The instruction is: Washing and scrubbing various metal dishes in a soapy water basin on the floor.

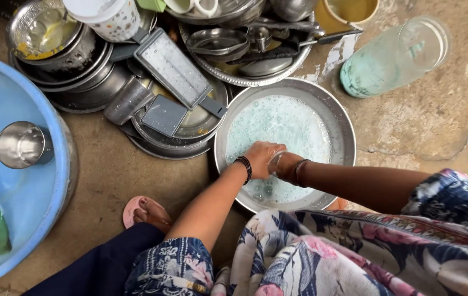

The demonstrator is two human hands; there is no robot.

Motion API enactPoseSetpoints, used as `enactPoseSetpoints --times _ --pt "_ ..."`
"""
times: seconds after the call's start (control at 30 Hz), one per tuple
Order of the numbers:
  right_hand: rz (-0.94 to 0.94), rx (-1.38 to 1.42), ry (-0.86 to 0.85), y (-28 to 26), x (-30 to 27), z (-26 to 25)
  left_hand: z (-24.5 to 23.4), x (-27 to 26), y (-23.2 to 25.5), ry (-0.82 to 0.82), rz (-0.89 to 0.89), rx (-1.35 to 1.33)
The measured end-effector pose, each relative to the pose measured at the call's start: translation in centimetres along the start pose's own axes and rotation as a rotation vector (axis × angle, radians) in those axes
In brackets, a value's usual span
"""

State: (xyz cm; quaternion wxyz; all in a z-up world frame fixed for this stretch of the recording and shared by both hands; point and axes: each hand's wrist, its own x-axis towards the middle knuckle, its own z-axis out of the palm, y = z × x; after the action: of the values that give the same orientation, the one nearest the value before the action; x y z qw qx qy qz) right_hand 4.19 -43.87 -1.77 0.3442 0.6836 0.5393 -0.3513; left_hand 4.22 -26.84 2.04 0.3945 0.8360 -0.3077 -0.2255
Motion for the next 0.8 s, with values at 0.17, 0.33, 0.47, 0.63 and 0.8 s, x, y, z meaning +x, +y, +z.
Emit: enactPoseSetpoints --times 0.17,0.33,0.47,0.63,0.8 --pt "0.229 0.719 0.091 -1.1 -1.5 -3.8 3.1 0.0 -3.1 0.181 0.085 0.128" --pt "0.456 1.454 0.216 -1.5 1.5 0.1 2.3 1.4 -4.3 0.195 0.025 0.196" --pt "0.221 0.539 0.075 -0.8 1.0 1.7 -0.7 2.1 -0.7 -0.237 -0.115 0.011" --pt "0.076 0.196 0.125 -0.2 0.7 1.8 0.4 2.3 0.7 -0.109 -0.039 0.076" --pt "0.189 0.466 0.178 0.0 0.8 1.2 3.4 1.9 -1.9 0.146 0.112 0.289"
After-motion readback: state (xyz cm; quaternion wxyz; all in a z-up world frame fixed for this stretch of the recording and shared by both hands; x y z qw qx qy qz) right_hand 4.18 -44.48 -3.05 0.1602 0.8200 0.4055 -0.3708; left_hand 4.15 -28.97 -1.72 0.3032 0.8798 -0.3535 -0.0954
